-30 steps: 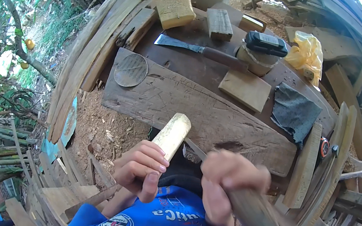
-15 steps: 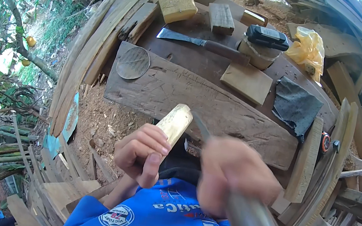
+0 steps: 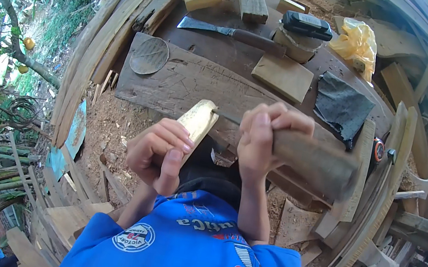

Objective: The person measures a wooden plank with a tape measure, then wipes it with a cloth. They then use a hammer to drive a nail into a small block of wood and smooth the surface with a hand plane.

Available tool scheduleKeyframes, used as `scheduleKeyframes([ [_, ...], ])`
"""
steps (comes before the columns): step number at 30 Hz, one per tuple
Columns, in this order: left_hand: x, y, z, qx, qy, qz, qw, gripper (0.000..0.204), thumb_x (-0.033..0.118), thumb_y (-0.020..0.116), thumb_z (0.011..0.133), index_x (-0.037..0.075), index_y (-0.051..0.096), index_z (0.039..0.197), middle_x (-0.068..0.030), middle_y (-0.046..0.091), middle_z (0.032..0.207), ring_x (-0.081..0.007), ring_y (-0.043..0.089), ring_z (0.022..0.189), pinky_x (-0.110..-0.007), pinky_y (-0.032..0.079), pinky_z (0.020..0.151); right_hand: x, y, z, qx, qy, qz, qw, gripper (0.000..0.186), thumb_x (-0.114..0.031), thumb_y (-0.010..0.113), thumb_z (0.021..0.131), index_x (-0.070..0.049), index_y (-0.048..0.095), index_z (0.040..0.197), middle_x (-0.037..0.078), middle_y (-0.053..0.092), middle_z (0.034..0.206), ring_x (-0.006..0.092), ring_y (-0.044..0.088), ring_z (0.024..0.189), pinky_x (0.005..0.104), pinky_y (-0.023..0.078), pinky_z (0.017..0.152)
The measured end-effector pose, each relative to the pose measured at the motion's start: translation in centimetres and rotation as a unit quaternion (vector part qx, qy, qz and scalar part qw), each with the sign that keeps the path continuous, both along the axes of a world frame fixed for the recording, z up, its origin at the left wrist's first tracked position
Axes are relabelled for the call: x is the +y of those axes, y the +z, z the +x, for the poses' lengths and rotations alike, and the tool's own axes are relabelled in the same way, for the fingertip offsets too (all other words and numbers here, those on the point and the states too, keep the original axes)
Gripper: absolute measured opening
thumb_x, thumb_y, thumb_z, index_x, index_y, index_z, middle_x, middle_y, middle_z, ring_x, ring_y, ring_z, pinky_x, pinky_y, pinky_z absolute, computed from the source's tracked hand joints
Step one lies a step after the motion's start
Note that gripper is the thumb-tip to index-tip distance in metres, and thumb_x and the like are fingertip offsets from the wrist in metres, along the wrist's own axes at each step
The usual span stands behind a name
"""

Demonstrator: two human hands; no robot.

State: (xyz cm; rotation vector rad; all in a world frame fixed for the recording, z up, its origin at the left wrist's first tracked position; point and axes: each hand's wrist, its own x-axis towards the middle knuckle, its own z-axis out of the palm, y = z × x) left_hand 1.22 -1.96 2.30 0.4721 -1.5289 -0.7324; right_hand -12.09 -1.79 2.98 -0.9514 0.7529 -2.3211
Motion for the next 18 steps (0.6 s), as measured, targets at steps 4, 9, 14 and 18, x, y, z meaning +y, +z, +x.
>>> scheduleKeyframes([
  [4,-0.2,0.0,0.7,0.006,0.012,0.005,1.0,0.013,0.0,0.047,0.075,0.001,0.044,0.062,-0.0138,0.056,0.062,-0.0203,0.057,0.057,-0.036,0.049,0.06,1.8,3.4,-0.9,0.048,0.096,-0.132,0.985,0.022,0.009,0.049,0.075,-0.007,0.036,0.08,0.008,0.048,0.067,0.0118,0.044,0.047,0.0271,0.035,0.04],
  [9,-0.8,0.2,0.7,0.029,0.002,0.044,0.999,0.013,0.0,0.047,0.075,0.0,0.044,0.063,-0.0138,0.056,0.063,-0.0206,0.057,0.058,-0.035,0.049,0.059,1.3,-0.3,1.2,0.195,-0.03,-0.07,0.978,0.022,0.008,0.056,0.074,-0.008,0.041,0.08,0.006,0.052,0.063,0.0124,0.049,0.052,0.0266,0.039,0.047],
  [14,-1.0,0.4,0.3,-0.005,0.019,0.021,1.0,0.013,0.001,0.047,0.075,0.001,0.045,0.062,-0.0128,0.056,0.062,-0.0194,0.056,0.057,-0.033,0.048,0.057,0.3,-2.8,1.9,0.151,-0.038,0.079,0.985,0.025,0.01,0.057,0.075,-0.006,0.039,0.084,0.005,0.051,0.063,0.0097,0.047,0.052,0.023,0.037,0.049],
  [18,-1.0,0.1,1.1,0.03,-0.006,0.043,0.999,0.014,0.004,0.049,0.075,0.001,0.044,0.062,-0.0127,0.056,0.062,-0.0198,0.056,0.057,-0.034,0.047,0.057,2.1,2.6,0.3,0.171,0.073,-0.119,0.975,0.028,0.011,0.056,0.075,-0.007,0.039,0.09,0.007,0.05,0.067,0.0123,0.045,0.052,0.0262,0.035,0.042],
])
